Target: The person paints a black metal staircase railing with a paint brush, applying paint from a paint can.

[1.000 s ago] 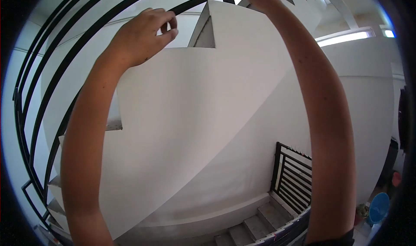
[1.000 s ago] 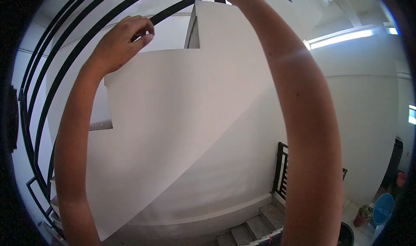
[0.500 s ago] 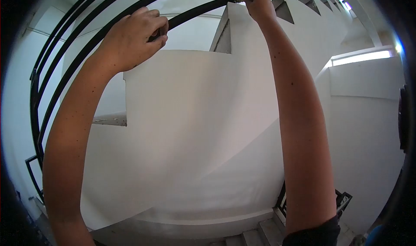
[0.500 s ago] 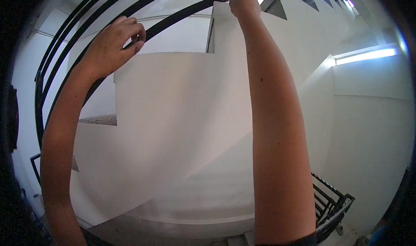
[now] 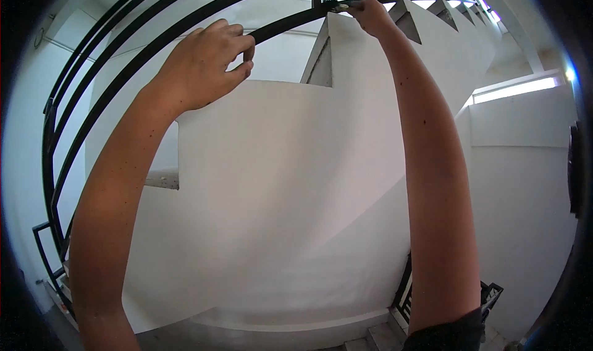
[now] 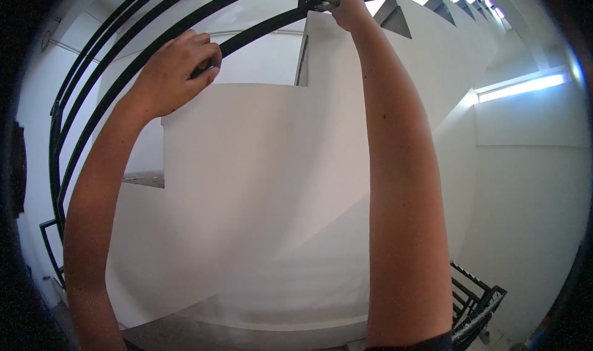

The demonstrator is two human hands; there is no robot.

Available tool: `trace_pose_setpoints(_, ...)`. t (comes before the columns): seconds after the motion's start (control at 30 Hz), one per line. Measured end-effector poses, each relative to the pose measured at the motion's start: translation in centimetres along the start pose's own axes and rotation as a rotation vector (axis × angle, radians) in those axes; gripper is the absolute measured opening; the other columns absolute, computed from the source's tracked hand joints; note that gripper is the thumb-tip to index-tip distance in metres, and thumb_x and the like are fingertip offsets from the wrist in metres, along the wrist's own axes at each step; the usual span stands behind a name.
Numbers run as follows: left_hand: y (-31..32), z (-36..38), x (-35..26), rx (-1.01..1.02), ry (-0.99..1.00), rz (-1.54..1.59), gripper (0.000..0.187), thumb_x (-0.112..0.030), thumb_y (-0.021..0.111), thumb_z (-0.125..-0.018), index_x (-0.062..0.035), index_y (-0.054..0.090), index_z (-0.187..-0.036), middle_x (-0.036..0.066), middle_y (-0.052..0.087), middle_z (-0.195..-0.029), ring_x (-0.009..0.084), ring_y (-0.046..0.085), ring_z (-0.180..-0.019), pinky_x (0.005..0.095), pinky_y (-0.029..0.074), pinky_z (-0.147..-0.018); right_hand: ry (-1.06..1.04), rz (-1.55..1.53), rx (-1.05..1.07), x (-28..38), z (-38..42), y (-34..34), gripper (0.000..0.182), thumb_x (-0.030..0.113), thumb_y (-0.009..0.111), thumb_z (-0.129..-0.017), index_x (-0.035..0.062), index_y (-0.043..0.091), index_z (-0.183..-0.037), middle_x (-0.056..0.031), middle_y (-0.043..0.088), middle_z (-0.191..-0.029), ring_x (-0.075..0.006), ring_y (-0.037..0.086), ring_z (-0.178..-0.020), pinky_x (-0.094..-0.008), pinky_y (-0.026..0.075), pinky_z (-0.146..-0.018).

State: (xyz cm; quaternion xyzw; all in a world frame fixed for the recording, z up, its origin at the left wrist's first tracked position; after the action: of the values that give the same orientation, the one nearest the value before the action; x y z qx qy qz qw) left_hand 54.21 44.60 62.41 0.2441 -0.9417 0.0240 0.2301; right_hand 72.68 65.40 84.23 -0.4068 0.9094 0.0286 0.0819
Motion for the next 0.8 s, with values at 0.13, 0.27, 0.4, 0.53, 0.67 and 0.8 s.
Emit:
trace_pose_setpoints(0.13,0.0,-0.2,-0.8,-0.062,0.020,0.004,0.011,-0.020,0.059,-0.091,-0.0103,0.061,-0.094,0.004,0.058,-0.090,0.0169,0.056,-0.093,0.0349,0.050,-0.085,0.051,-0.189,0.040,-0.3,0.6,-1.3,0.028,0.026,0.062,-0.089,0.0050,0.071,-0.106,-0.0222,0.069,-0.095,-0.0362,0.068,-0.091,-0.0430,0.054,-0.079)
trace_pose_setpoints(0.27,0.6,-0.1,-1.2,0.078,-0.031,0.030,0.011,-0.021,0.060,-0.091,-0.0105,0.061,-0.094,0.003,0.058,-0.093,0.0165,0.056,-0.094,0.0346,0.049,-0.089,0.072,0.043,-0.255,0.9,2.0,-4.0,0.030,0.028,0.062,-0.088,0.0063,0.070,-0.107,-0.0217,0.069,-0.101,-0.0356,0.066,-0.097,-0.0436,0.053,-0.085)
trace_pose_setpoints(0.4,1.3,-0.3,-0.9,0.011,-0.043,-0.043,0.011,-0.021,0.061,-0.090,-0.0106,0.062,-0.093,0.004,0.059,-0.093,0.0165,0.057,-0.094,0.0336,0.049,-0.089,0.102,0.028,-0.101,-2.3,-1.0,1.8,0.028,0.032,0.057,-0.090,0.0160,0.071,-0.109,-0.0165,0.068,-0.111,-0.0357,0.064,-0.105,-0.0455,0.050,-0.091)
trace_pose_setpoints(0.53,1.8,-0.5,0.0,0.112,-0.176,-0.084,0.012,-0.022,0.062,-0.089,-0.0101,0.063,-0.093,0.004,0.059,-0.093,0.0174,0.058,-0.093,0.0342,0.050,-0.087,0.134,0.089,-0.040,-0.5,0.8,-1.4,0.031,0.035,0.055,-0.090,0.0189,0.069,-0.113,-0.0128,0.069,-0.111,-0.0340,0.065,-0.102,-0.0461,0.051,-0.089)
trace_pose_setpoints(0.67,1.2,-1.2,0.1,-0.013,-0.198,-0.026,0.013,-0.023,0.062,-0.089,-0.0099,0.064,-0.093,0.005,0.059,-0.091,0.0178,0.058,-0.091,0.0355,0.051,-0.084,0.128,0.107,-0.119,-0.7,1.0,-1.4,0.032,0.036,0.058,-0.089,0.0172,0.069,-0.113,-0.0137,0.069,-0.111,-0.0341,0.065,-0.102,-0.0463,0.052,-0.087)
trace_pose_setpoints(0.8,1.5,-1.2,-0.6,-0.083,-0.130,-0.047,0.015,-0.023,0.061,-0.090,-0.0099,0.065,-0.095,0.004,0.059,-0.089,0.0171,0.056,-0.091,0.0346,0.050,-0.084,0.111,0.126,-0.117,0.1,1.6,-0.8,0.032,0.035,0.058,-0.089,0.0161,0.069,-0.112,-0.0154,0.069,-0.109,-0.0341,0.066,-0.102,-0.0453,0.052,-0.087)
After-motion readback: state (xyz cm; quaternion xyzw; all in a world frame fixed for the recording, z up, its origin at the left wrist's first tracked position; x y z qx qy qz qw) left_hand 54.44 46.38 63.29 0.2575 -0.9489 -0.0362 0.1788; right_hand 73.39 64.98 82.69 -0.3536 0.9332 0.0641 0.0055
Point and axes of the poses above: each hand's wrist, its own z-axis away from the middle knuckle, its own y-axis out of the palm, x = y × z, the point moved 8 cm from there along -z, towards the middle knuckle
